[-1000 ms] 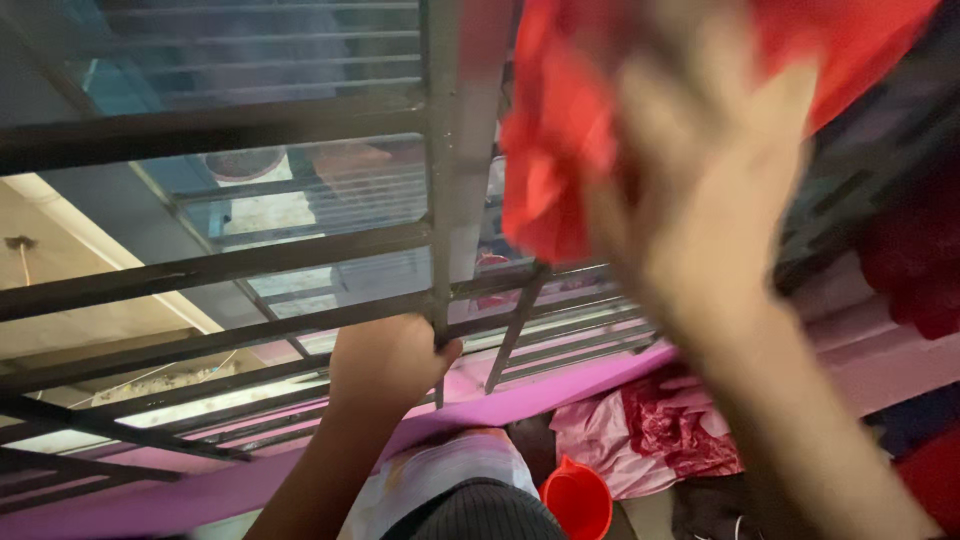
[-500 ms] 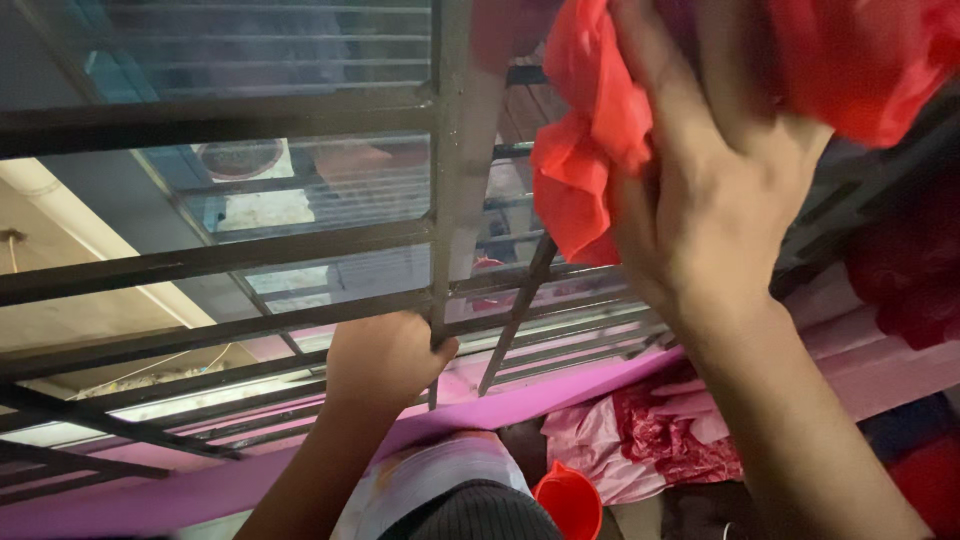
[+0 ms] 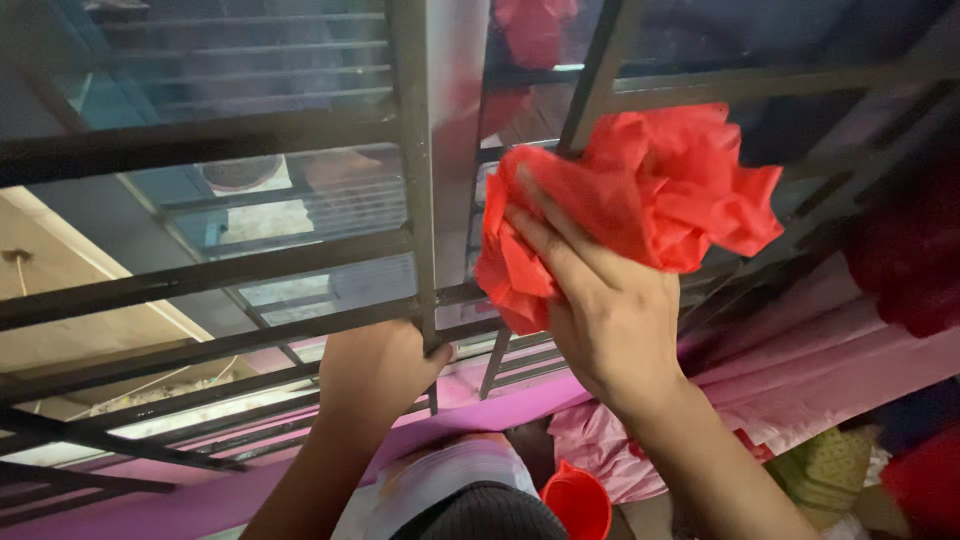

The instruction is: The person cleans a window and its metal grate using a red cloth, then rinses the cloth in a red bucket.

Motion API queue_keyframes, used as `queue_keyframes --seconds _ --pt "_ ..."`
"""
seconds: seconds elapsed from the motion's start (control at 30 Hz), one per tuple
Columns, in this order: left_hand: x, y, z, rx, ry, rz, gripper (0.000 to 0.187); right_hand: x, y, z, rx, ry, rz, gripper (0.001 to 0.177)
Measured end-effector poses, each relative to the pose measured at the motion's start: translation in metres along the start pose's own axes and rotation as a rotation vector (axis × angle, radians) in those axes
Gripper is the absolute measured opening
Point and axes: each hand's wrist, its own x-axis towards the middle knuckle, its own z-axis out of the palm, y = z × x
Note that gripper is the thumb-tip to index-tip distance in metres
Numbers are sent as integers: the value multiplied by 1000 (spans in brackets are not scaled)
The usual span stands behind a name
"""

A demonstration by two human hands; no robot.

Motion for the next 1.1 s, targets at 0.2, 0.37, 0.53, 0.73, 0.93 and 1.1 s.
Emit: queue_keyframes --seconds 0.2,0.37,0.53,0.73,0.93,1.1 --pt "0 -1 0 18 -58 -2 56 -7 -10 18 79 -46 75 57" --pt "1 1 2 34 -27 0 55 -5 -5 7 79 49 35 60" --pt "1 5 0 9 56 21 50 -10 -3 14 221 -20 100 59" --pt "2 -1 7 35 10 -10 57 -57 -9 -1 252 116 211 57" --pt "4 5 11 87 50 -10 54 -48 9 11 193 -130 446 65" --pt "4 3 12 91 152 79 46 -46 5 18 202 -191 357 62"
